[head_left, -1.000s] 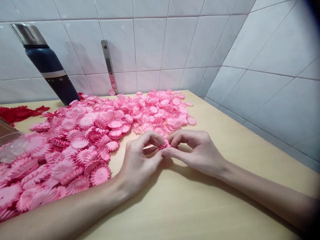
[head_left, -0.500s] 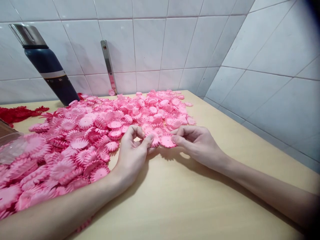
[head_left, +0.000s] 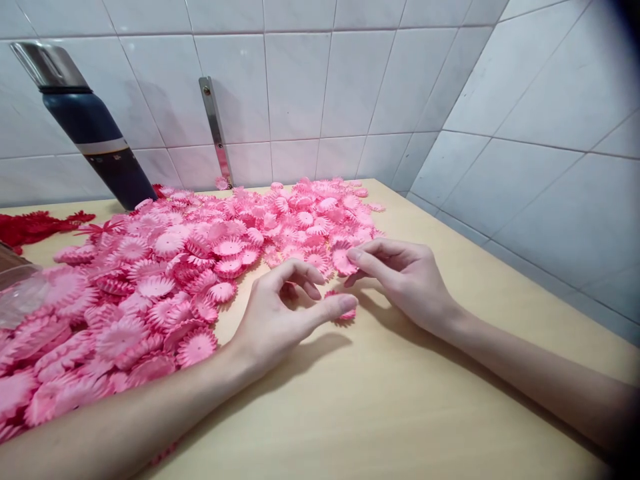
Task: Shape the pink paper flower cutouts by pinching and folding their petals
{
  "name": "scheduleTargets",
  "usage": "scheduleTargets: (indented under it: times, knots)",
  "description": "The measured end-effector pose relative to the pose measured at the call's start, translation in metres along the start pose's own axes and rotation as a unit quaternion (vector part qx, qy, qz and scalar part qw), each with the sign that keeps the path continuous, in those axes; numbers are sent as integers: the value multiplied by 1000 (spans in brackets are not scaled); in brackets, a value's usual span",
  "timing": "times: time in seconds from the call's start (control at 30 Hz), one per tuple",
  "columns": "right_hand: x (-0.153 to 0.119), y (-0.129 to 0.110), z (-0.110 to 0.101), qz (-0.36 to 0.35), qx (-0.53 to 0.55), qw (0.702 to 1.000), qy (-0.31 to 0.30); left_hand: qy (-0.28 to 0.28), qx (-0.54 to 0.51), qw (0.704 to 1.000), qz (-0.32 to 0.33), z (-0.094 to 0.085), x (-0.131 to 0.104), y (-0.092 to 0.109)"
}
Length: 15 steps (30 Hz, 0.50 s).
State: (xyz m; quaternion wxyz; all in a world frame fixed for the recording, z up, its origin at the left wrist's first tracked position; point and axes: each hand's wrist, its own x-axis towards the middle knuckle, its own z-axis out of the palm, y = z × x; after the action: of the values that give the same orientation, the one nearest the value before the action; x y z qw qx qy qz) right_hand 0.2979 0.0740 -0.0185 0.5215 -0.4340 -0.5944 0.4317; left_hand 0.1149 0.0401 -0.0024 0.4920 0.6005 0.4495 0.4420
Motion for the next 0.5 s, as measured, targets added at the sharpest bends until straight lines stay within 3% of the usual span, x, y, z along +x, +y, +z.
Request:
scheduleTargets:
  times: [0.23,0.5]
  knots:
    - [-9,-8,7,-126,-116,983,-61,33,-4,999,35,-3,4,-3]
    - [-9,-11,6,-56,-26,991,-118,7,-25,1000,-7,-2,6,-7]
